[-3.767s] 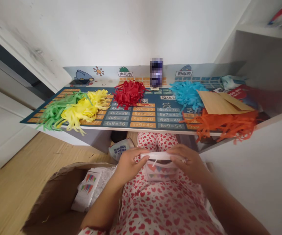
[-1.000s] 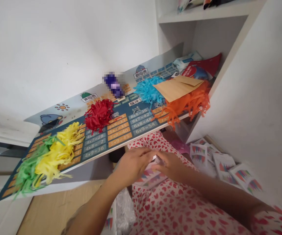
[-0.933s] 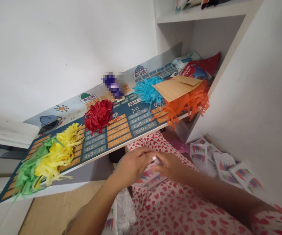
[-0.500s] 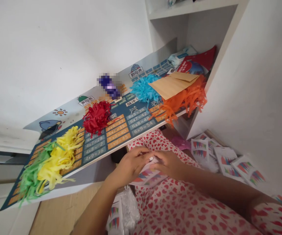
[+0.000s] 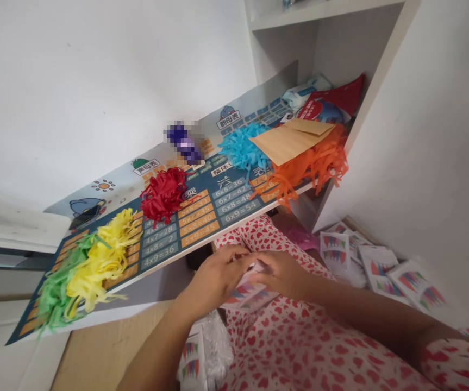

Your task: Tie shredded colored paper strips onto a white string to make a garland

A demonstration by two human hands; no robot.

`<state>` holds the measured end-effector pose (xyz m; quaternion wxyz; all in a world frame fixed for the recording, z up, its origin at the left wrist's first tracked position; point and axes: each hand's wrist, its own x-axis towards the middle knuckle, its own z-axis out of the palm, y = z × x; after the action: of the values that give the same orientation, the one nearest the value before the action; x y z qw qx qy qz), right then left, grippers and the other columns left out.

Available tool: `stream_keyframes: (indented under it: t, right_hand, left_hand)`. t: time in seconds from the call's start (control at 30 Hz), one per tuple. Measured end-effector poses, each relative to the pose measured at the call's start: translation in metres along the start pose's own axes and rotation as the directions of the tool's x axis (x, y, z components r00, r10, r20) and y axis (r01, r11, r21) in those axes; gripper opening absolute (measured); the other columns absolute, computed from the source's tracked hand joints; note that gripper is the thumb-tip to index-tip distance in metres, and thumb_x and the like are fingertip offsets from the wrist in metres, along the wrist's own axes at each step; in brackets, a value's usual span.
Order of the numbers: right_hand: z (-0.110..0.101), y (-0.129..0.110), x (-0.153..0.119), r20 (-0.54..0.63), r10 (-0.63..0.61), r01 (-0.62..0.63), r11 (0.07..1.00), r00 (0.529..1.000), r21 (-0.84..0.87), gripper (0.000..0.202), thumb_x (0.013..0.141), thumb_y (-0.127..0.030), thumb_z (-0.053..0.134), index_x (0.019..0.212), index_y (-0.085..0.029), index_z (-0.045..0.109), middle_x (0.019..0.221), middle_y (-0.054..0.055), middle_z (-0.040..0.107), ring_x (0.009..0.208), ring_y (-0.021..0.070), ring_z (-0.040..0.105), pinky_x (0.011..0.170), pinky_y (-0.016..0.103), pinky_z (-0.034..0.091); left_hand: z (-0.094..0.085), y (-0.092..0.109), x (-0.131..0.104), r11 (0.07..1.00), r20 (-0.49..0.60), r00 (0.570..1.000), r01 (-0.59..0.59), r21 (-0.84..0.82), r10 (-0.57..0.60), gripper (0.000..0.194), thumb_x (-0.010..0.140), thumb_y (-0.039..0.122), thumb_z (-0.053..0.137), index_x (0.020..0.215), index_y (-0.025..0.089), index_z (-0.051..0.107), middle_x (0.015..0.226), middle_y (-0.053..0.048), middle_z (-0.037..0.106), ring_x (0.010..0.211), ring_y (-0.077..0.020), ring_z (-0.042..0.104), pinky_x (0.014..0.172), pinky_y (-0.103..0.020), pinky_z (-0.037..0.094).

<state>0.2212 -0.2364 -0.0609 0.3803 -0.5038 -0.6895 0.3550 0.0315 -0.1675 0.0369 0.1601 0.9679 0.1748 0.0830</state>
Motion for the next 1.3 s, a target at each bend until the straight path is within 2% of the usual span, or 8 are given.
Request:
stream_keyframes:
  t: [0.27, 0.37, 0.47, 0.57, 0.7, 0.83, 0.97, 1.3]
  right_hand:
    - [-0.001, -0.002, -0.001, 0.015, 0.011, -0.011, 1.000, 1.000, -0.004, 0.029, 0.087, -0.038, 0.064, 0.111, -0.022, 0.066, 0.094, 0.002, 0.072, 0.082, 0.0182, 0.064, 0.074, 0.027, 0.041]
    - [-0.001, -0.004, -0.002, 0.013, 0.023, -0.023, 1.000, 1.000, -0.012, 0.025, 0.086, -0.036, 0.064, 0.107, -0.021, 0.066, 0.092, 0.002, 0.072, 0.079, 0.0178, 0.064, 0.072, 0.027, 0.041]
    - [0.000, -0.004, -0.004, -0.010, 0.026, -0.026, 1.000, 1.000, -0.017, 0.023, 0.087, -0.035, 0.062, 0.105, -0.022, 0.066, 0.089, 0.002, 0.071, 0.078, 0.0174, 0.064, 0.071, 0.026, 0.041]
    - [0.000, -0.003, -0.004, -0.007, 0.017, -0.018, 1.000, 1.000, -0.020, 0.022, 0.087, -0.035, 0.062, 0.104, -0.022, 0.065, 0.091, 0.002, 0.071, 0.081, 0.0179, 0.064, 0.072, 0.026, 0.041]
    - [-0.004, -0.002, -0.005, 0.006, 0.000, 0.000, 0.999, 1.000, -0.046, 0.024, 0.089, -0.041, 0.060, 0.103, -0.020, 0.063, 0.090, 0.003, 0.071, 0.079, 0.0183, 0.063, 0.071, 0.026, 0.041]
    - [-0.008, -0.002, -0.008, 0.066, -0.086, 0.091, 0.993, 0.994, -0.075, 0.033, 0.098, -0.047, 0.044, 0.101, -0.019, 0.061, 0.088, 0.005, 0.070, 0.077, 0.0180, 0.063, 0.068, 0.027, 0.040]
    - [-0.008, 0.002, -0.009, 0.079, -0.100, 0.112, 0.982, 0.992, -0.155, 0.040, 0.101, -0.050, 0.035, 0.098, -0.019, 0.061, 0.082, 0.004, 0.070, 0.072, 0.0175, 0.063, 0.065, 0.027, 0.037]
    - [-0.012, -0.003, -0.006, 0.154, -0.068, 0.086, 0.990, 0.986, -0.112, 0.036, 0.099, -0.048, 0.044, 0.095, -0.020, 0.064, 0.080, 0.002, 0.070, 0.073, 0.0159, 0.064, 0.066, 0.024, 0.040]
  left_hand:
    - [0.001, 0.007, -0.003, 0.993, -0.041, 0.999, -0.006, 0.122, 0.011, 0.044, 0.097, 0.018, 0.046, 0.140, 0.025, 0.050, 0.113, -0.012, 0.064, 0.097, -0.0222, 0.062, 0.080, -0.037, 0.057]
    - [0.003, 0.014, -0.004, 0.996, -0.053, 0.999, -0.007, 0.092, 0.012, 0.044, 0.095, 0.017, 0.048, 0.140, 0.022, 0.049, 0.117, -0.013, 0.063, 0.099, -0.0226, 0.062, 0.082, -0.038, 0.057]
    - [0.011, 0.019, -0.005, 0.999, -0.159, 0.987, -0.003, 0.039, 0.010, 0.040, 0.094, 0.017, 0.053, 0.134, 0.017, 0.054, 0.118, -0.014, 0.065, 0.103, -0.0227, 0.062, 0.086, -0.039, 0.056]
    - [0.022, 0.023, -0.005, 0.998, -0.316, 0.949, 0.035, 0.060, -0.014, 0.033, 0.091, 0.015, 0.058, 0.124, 0.014, 0.060, 0.110, -0.013, 0.070, 0.099, -0.0223, 0.064, 0.085, -0.038, 0.057]
    - [0.030, 0.026, -0.005, 0.993, -0.407, 0.913, 0.044, 0.108, 0.004, 0.029, 0.089, 0.014, 0.062, 0.118, 0.012, 0.063, 0.106, -0.013, 0.073, 0.093, -0.0222, 0.068, 0.081, -0.038, 0.059]
    - [0.029, 0.027, -0.006, 0.997, -0.414, 0.910, 0.017, 0.075, 0.016, 0.028, 0.089, 0.014, 0.062, 0.117, 0.013, 0.063, 0.106, -0.012, 0.074, 0.094, -0.0212, 0.068, 0.081, -0.037, 0.059]
    - [0.029, 0.025, -0.008, 0.999, -0.421, 0.907, -0.007, 0.033, 0.021, 0.031, 0.090, 0.014, 0.061, 0.121, 0.017, 0.062, 0.106, -0.011, 0.074, 0.094, -0.0209, 0.068, 0.080, -0.037, 0.059]
    - [0.032, 0.025, -0.017, 0.999, -0.379, 0.925, -0.032, 0.009, 0.033, 0.036, 0.088, 0.007, 0.062, 0.123, 0.016, 0.062, 0.112, -0.011, 0.072, 0.100, -0.0199, 0.065, 0.085, -0.036, 0.057]
